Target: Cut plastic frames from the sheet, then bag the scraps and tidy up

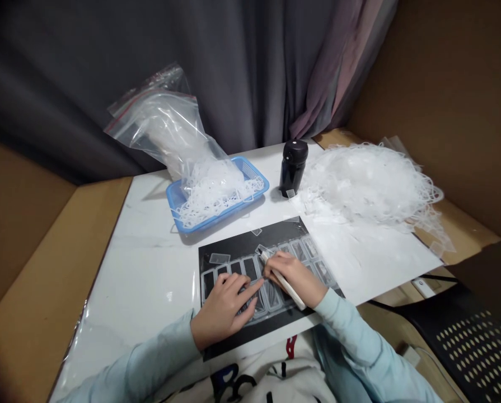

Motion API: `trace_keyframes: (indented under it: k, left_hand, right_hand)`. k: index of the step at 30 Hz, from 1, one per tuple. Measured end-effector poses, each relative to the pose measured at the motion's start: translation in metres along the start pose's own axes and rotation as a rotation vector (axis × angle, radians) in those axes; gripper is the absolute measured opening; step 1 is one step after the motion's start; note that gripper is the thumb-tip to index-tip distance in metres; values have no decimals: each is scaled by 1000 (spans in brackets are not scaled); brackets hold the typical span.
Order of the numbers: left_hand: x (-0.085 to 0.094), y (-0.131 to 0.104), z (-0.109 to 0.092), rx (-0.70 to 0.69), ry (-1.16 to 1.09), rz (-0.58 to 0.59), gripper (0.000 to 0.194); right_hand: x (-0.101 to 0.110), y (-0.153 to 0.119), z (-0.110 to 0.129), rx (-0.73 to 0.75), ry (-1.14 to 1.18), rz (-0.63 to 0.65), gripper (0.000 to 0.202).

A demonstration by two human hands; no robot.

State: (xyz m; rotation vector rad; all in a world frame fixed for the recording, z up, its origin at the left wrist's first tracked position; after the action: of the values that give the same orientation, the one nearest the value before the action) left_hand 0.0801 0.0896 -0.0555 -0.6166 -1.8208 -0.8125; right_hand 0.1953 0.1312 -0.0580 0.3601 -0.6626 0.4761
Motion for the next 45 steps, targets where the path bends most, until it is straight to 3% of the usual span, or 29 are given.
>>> trace_keyframes:
  k: [2, 6, 8, 10, 14, 17, 22, 29, 40, 45]
  left_hand:
    - [0, 0, 1, 3, -1, 2, 35]
    - [-1, -1, 1, 4, -4, -4, 36]
    - [0, -1, 1, 2, -4, -4, 35]
    - [1, 1, 0, 6, 4, 10, 35]
    - [6, 8, 2, 45, 3, 93, 35]
    - [6, 13, 3, 66, -22, 171, 40]
    - [-3, 21, 0, 39, 3, 199, 44]
    - [-10, 23, -9, -13, 46, 98, 40]
    - [-12, 24, -5, 14, -55, 104, 39]
    - [-11, 25, -5, 23, -82, 102, 39]
  right_hand:
    - [16, 3, -7, -16, 2, -89, 17]
    - [88, -12, -27, -144, -139, -633, 11]
    - [108, -25, -32, -220, -232, -777, 14]
    - [108, -29, -34, -238, -242, -710, 26]
    - [77, -34, -21, -138, -145, -398, 37]
    - [57, -43, -11, -83, -88, -290, 36]
    - [39, -51, -14, -94, 52, -223, 30]
    - [31, -49, -11, 5, 133, -124, 29]
    - [31, -45, -4, 96, -10, -126, 29]
    - [17, -42, -6, 106, -103, -40, 30]
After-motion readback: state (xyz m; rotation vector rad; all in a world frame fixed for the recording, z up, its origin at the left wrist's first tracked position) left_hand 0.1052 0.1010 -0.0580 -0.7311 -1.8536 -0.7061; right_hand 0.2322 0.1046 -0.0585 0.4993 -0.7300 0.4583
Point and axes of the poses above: each hand's wrist, its own y-axis towards the middle knuckle, its own x-axis out of the back of the hand, z = x × y, the point moved 9 cm from there along y, towards the middle knuckle, and after that the axes turned 1 degree about x, right-handed, at the moved point
